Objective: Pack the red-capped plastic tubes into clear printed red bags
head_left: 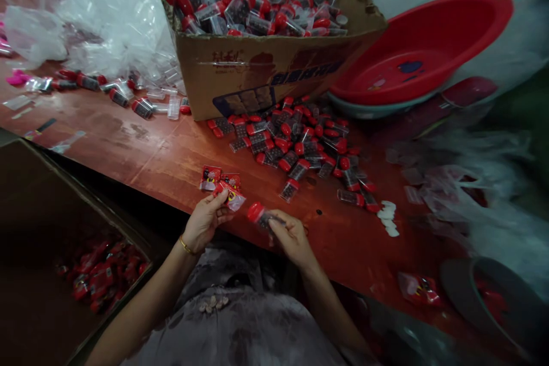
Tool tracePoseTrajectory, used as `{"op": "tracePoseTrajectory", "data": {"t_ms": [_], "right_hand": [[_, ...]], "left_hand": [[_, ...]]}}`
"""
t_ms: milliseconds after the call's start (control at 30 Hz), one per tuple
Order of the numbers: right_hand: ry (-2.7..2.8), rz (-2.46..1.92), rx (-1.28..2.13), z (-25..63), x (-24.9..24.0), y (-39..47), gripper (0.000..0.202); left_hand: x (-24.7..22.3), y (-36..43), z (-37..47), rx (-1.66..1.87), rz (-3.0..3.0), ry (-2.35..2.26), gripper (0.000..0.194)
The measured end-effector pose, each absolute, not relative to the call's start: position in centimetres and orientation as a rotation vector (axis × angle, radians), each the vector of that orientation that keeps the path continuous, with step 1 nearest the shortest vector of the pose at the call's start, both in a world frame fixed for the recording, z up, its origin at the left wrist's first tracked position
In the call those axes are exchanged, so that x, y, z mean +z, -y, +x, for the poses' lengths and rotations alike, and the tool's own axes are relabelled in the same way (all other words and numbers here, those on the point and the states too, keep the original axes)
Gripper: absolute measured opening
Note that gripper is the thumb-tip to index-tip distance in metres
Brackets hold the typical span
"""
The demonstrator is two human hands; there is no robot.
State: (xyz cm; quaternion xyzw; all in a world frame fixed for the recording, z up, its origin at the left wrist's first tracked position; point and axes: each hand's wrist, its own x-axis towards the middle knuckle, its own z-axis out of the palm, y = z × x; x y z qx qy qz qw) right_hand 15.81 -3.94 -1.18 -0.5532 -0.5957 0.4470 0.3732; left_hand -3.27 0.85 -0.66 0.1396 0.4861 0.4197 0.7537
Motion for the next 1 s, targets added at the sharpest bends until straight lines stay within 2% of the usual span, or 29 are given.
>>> {"op": "tracePoseTrajectory", "data": {"t_ms": [200,500,633,833,1000], "right_hand": [[1.411,-1.345,1.413,14.6,0.3,3.8,0.021],[1.238,-1.309,1.550,14.0,-1.4,3.4,0.032],[1.248,-1.261,1.475,13.4,-2.1,3.5,0.031],[1.282,-1.296,1.014,11.0,-3.3,4.2,0.024],[1.166,-1.238,1.192,10.4,-3.5,4.0,0.027]], "left_hand": [[0.0,-0.3,-2.9,0.957,0.377,-1.041,0.034],[0.0,0.2,-2.7,1.053,0.448,-1.026,0.039],[0.0,0.5,-2.0,1.047,0.428,-0.995,0.039],[-0.5,1.1,-0.6,1.153,0.391,-0.925,0.037],[-1.0,1.2,-0.5,1.201,0.387,-0.958,0.037]]}}
